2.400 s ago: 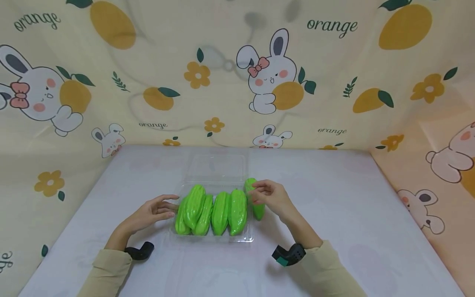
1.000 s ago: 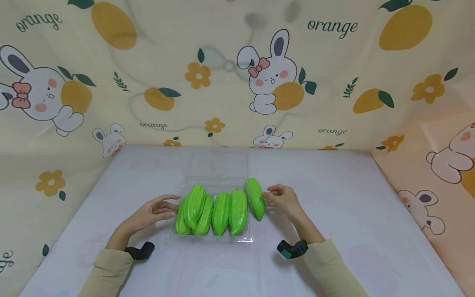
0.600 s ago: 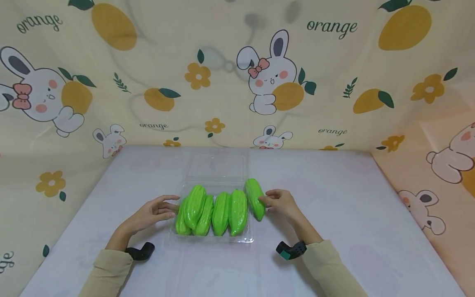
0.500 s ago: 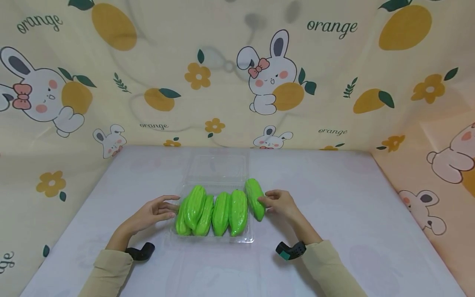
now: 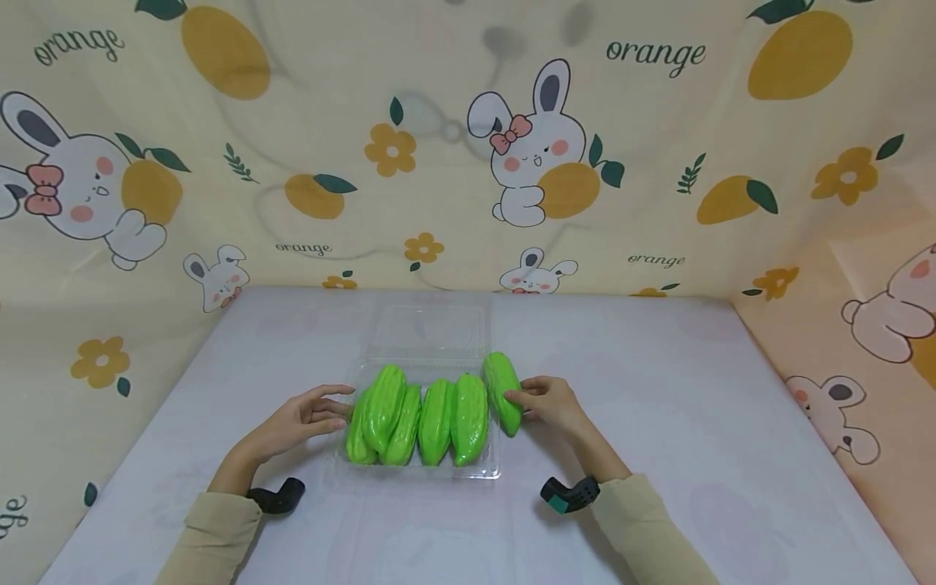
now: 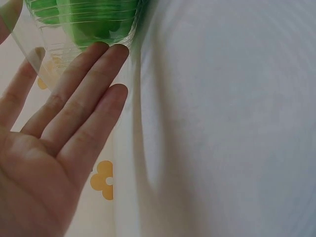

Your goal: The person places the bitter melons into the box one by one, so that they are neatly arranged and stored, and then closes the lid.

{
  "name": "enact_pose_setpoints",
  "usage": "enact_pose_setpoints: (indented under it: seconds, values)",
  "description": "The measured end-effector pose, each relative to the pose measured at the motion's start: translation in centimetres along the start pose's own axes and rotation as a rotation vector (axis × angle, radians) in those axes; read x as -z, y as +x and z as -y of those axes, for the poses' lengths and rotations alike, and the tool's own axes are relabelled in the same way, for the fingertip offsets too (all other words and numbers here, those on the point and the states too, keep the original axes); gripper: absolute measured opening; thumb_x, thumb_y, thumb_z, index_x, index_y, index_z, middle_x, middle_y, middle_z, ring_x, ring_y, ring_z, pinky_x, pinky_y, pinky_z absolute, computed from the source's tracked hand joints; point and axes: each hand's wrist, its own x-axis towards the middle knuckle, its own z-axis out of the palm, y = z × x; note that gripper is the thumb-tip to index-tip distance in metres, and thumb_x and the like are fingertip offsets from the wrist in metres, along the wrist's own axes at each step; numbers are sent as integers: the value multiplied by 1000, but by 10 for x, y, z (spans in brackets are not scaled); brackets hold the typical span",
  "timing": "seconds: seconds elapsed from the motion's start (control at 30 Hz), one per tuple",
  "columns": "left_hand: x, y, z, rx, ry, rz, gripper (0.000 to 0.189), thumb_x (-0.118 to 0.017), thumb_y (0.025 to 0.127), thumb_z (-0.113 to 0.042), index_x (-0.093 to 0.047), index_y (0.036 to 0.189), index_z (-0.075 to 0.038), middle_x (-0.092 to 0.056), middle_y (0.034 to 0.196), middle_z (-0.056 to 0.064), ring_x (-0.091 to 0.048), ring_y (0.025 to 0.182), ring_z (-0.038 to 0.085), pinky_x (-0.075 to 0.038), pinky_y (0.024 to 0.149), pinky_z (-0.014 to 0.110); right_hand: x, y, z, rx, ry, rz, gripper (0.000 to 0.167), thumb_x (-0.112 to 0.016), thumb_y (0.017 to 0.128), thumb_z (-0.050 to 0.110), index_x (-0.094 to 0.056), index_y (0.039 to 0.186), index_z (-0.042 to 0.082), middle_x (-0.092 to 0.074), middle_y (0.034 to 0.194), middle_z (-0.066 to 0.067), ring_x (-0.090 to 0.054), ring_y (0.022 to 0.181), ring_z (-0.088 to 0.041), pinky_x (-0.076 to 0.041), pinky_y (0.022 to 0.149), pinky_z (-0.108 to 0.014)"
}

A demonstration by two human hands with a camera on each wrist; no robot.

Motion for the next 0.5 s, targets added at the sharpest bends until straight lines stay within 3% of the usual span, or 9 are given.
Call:
enact_pose_setpoints:
  seconds: [0.5]
  values:
    - [1, 0, 0, -19, -11, 16, 60, -63, 94, -26, -39, 144, -3, -57, 132, 29, -58, 122, 40, -55, 92, 31, 8, -7, 3, -7, 20, 4, 61, -66, 91, 33, -50, 130, -12, -59, 128, -30, -70, 85, -12, -56, 93, -39]
